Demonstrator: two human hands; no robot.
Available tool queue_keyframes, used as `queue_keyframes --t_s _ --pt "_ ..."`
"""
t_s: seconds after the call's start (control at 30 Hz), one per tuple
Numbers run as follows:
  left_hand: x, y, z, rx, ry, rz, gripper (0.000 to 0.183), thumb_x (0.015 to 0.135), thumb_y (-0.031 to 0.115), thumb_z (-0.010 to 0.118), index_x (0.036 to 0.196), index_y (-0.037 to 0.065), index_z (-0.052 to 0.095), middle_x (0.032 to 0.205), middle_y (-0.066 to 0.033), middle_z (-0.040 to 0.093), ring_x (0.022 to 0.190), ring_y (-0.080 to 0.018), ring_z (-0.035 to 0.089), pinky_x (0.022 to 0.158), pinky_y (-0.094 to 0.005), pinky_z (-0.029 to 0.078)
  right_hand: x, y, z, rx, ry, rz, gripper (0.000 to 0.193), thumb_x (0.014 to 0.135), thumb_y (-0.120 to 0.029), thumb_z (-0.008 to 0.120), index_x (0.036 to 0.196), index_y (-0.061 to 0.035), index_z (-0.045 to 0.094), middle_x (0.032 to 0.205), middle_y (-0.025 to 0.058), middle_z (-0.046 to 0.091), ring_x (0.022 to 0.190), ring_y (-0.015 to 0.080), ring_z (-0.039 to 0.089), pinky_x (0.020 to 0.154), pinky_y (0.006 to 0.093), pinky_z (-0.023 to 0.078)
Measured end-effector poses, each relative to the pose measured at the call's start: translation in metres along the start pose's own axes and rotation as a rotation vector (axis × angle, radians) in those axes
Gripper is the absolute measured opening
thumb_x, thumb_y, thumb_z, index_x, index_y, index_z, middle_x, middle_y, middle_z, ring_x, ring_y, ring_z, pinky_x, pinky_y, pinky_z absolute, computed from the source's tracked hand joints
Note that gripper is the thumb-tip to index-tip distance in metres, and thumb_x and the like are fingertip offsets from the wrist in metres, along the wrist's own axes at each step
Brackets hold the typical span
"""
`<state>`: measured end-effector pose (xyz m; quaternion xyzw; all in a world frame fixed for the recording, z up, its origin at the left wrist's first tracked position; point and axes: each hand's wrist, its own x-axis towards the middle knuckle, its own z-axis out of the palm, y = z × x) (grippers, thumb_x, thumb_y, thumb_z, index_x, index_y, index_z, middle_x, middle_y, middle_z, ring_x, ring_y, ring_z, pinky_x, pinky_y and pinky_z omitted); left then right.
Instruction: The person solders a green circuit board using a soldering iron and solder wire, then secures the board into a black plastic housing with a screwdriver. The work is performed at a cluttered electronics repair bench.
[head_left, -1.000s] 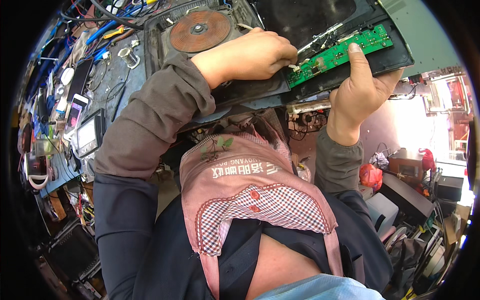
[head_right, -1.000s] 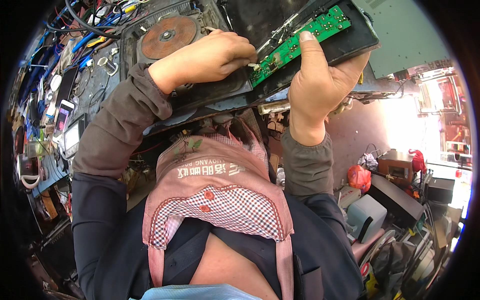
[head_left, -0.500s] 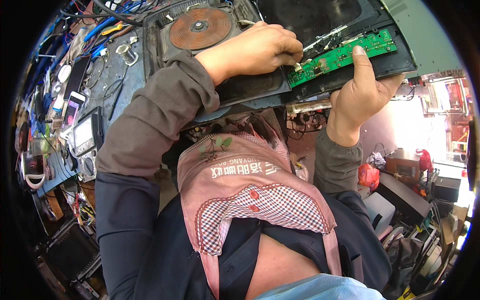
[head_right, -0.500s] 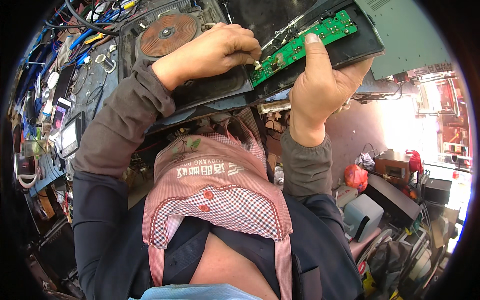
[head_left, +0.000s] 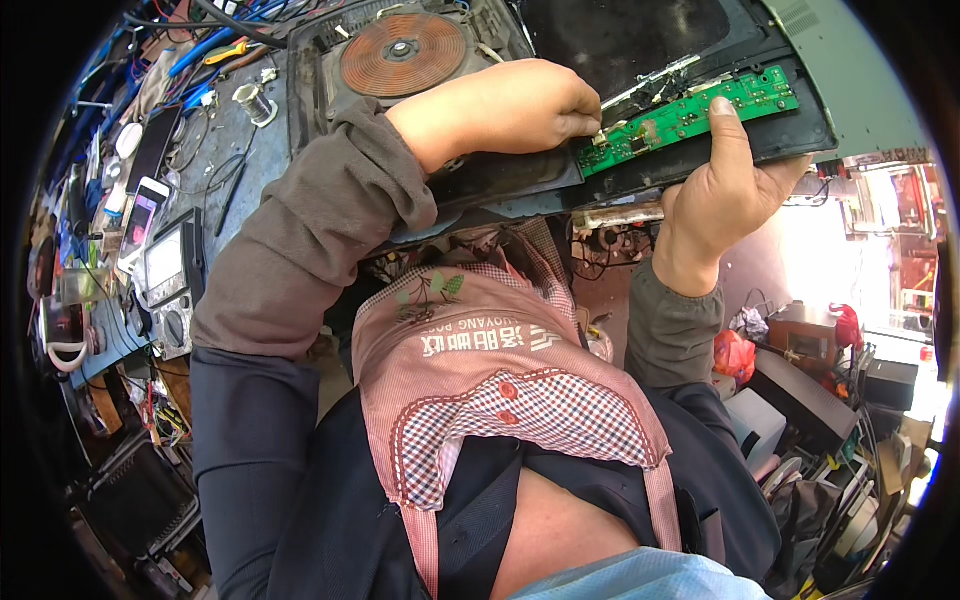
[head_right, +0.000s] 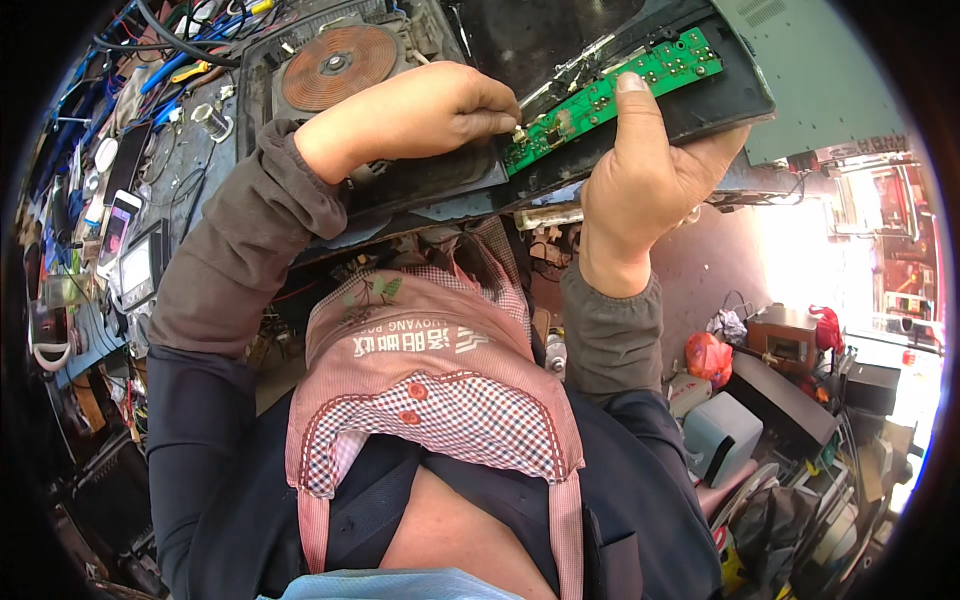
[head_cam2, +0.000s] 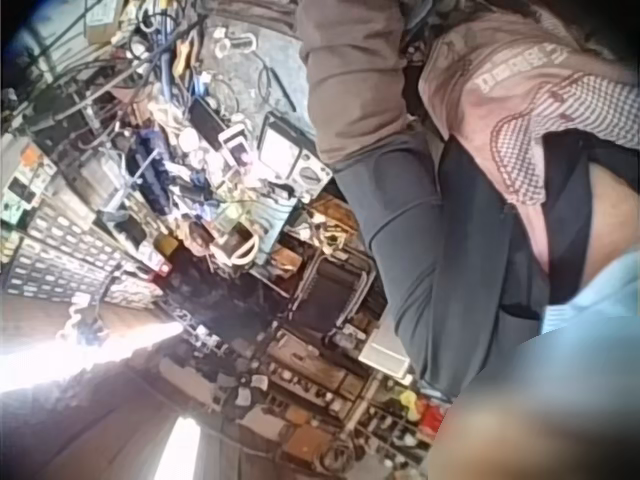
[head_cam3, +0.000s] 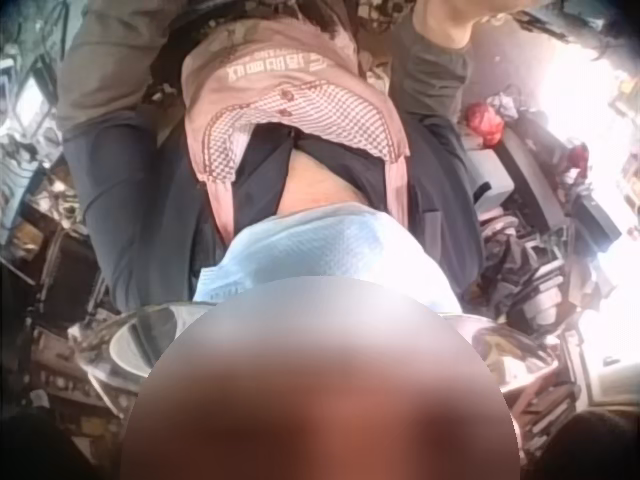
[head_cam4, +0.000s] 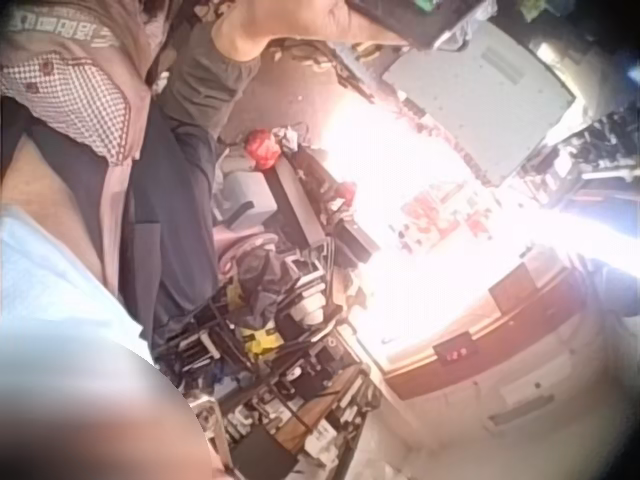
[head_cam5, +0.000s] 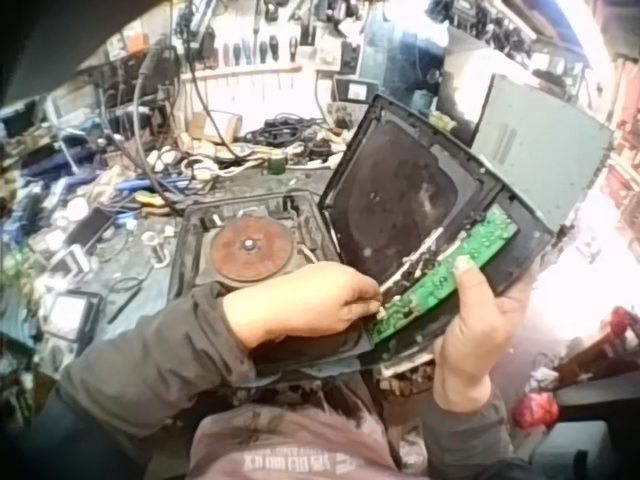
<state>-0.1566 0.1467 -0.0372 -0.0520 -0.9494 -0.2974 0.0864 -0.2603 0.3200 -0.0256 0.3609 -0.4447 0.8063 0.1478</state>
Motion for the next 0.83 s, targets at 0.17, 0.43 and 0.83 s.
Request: queue_keyframes --t_s 0.17,0.43,0.83 --pt "0.002 -0.002 0.0 -0.255 -0.007 -0.176 0.022 0.101 0.016 0.072 0.116 0.001 0.078 0.096 -0.0127 0.08 0.094 -0.0217 0.077 0.086 -0.0367 0.059 0.0 0.001 -0.001 0.013 -0.005 0.007 0.055 0.094 0.013 0.069 0.145 -0.001 0.052 0.13 0.0125 0.069 0.111 0.0219 0.07 0.1 0.0354 0.059" --pt "0.003 -0.004 0.024 -0.183 0.184 -0.065 0.018 0.1 0.012 0.072 0.113 0.0 0.076 0.102 -0.011 0.081 0.099 -0.0221 0.077 0.091 -0.0354 0.059 -0.001 0.0 0.0 0.02 0.009 0.017 0.055 0.094 0.013 0.069 0.145 -0.0011 0.052 0.131 0.0124 0.068 0.112 0.0219 0.07 0.101 0.036 0.059" --pt "0.007 -0.008 0.02 -0.295 0.101 -0.091 0.02 0.1 0.008 0.073 0.118 0.001 0.077 0.107 -0.0105 0.082 0.104 -0.019 0.076 0.096 -0.0332 0.058 -0.003 -0.001 0.003 0.011 0.023 0.011 0.052 0.095 0.012 0.07 0.143 0.0021 0.052 0.13 0.013 0.069 0.112 0.0209 0.07 0.102 0.0335 0.057"
